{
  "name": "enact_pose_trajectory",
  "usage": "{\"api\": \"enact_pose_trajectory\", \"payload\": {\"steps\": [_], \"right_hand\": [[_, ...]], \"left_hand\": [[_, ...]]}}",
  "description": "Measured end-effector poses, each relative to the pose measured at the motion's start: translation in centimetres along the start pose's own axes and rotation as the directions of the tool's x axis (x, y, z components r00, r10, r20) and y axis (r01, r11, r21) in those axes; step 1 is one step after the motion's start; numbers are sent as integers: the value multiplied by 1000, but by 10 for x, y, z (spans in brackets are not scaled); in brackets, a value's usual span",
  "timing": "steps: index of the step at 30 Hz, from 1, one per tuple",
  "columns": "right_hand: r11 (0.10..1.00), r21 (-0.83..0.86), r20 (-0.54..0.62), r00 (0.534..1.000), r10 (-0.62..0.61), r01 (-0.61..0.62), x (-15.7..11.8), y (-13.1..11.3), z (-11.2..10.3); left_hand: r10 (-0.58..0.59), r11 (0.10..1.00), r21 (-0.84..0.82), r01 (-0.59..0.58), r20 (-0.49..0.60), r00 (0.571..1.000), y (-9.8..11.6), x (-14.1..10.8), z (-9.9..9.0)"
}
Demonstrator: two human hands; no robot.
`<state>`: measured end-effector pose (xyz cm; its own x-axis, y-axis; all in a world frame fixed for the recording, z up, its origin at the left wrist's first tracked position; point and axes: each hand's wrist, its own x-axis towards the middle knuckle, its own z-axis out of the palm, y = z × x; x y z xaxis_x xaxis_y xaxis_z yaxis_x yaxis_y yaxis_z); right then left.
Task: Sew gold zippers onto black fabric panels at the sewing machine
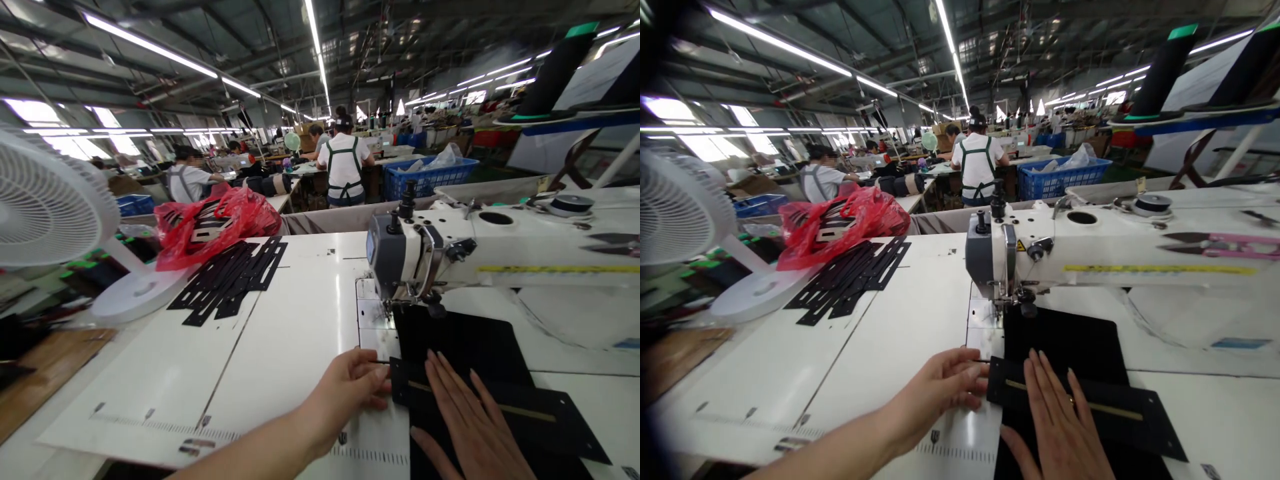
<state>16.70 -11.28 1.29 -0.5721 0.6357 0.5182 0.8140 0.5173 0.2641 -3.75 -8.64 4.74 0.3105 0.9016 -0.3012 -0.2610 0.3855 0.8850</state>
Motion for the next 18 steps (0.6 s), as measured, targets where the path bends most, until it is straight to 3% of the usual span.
{"api": "enact_pose_trajectory", "payload": {"steps": [4, 8, 13, 18], "right_hand": [[993, 110, -26, 999, 37, -34, -2, -11, -12], [951, 242, 2, 980, 198, -193, -15, 3, -20], [968, 162, -34, 979, 202, -194, -39, 21, -11], [978, 118, 12, 985, 173, -173, -38, 4, -11]], "left_hand": [[-73, 976, 207, 68, 18, 997, 1, 8, 7], [-31, 964, 265, 31, -4, 1000, 2, 3, -3], [0, 960, 279, 0, 0, 1000, 5, -15, -14], [25, 937, 350, -11, -35, 999, 7, -12, -11]]}}
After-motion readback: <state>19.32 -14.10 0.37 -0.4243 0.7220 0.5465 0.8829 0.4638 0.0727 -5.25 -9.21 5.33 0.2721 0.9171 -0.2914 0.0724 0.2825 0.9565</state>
